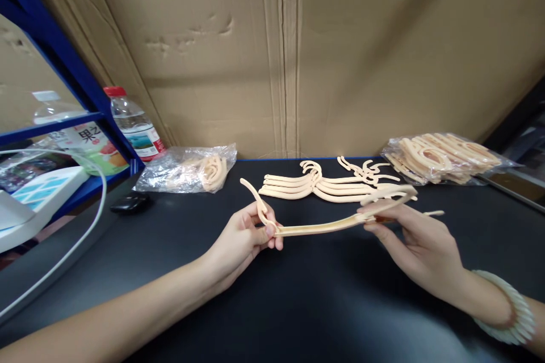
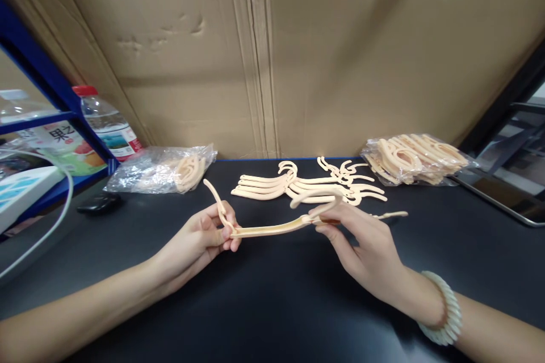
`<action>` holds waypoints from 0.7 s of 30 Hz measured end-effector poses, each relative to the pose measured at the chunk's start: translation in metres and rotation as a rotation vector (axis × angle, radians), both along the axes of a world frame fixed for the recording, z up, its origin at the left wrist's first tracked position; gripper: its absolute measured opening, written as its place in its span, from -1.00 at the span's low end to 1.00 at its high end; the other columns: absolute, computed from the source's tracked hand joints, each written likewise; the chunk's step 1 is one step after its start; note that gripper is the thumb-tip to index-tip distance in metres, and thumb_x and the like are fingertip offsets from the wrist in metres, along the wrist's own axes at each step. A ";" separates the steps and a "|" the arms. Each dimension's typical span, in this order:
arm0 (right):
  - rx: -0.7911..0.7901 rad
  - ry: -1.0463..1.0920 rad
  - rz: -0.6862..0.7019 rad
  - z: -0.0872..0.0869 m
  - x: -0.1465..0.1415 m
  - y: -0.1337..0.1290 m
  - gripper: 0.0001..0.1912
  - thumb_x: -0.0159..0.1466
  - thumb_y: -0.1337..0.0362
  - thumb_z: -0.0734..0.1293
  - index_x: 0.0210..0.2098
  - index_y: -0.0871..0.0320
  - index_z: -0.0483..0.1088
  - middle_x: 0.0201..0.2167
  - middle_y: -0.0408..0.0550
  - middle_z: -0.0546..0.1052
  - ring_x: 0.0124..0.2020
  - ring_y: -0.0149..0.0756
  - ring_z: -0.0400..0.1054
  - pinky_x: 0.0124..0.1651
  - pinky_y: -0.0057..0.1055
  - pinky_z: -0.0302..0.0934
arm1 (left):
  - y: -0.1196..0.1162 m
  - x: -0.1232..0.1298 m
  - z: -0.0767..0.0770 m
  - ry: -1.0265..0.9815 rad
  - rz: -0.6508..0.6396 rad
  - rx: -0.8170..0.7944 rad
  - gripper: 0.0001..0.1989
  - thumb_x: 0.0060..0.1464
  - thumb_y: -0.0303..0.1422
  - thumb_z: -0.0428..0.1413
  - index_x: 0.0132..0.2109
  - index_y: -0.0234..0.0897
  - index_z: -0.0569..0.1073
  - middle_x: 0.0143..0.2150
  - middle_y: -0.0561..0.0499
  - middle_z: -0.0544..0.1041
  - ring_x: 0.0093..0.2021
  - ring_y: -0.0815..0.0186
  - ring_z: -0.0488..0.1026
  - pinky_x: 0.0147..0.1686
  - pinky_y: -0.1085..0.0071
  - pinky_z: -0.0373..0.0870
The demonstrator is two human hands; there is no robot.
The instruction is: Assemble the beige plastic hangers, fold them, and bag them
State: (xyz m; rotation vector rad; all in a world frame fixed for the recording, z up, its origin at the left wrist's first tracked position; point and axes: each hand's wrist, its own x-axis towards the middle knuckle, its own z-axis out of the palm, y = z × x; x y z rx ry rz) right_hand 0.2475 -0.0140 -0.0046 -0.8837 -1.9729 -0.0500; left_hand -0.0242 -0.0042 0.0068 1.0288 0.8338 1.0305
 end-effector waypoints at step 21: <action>-0.161 0.131 -0.049 -0.006 0.000 -0.001 -0.88 0.26 0.31 0.34 -0.18 0.07 0.38 -0.30 -0.09 0.58 -0.34 -0.28 0.52 -0.22 -0.40 0.46 | -0.006 0.004 0.005 -0.012 0.251 -0.004 -0.78 -0.26 -0.41 0.41 -0.44 -0.36 0.54 -0.45 0.04 0.55 -0.44 0.39 0.52 -0.34 0.53 0.49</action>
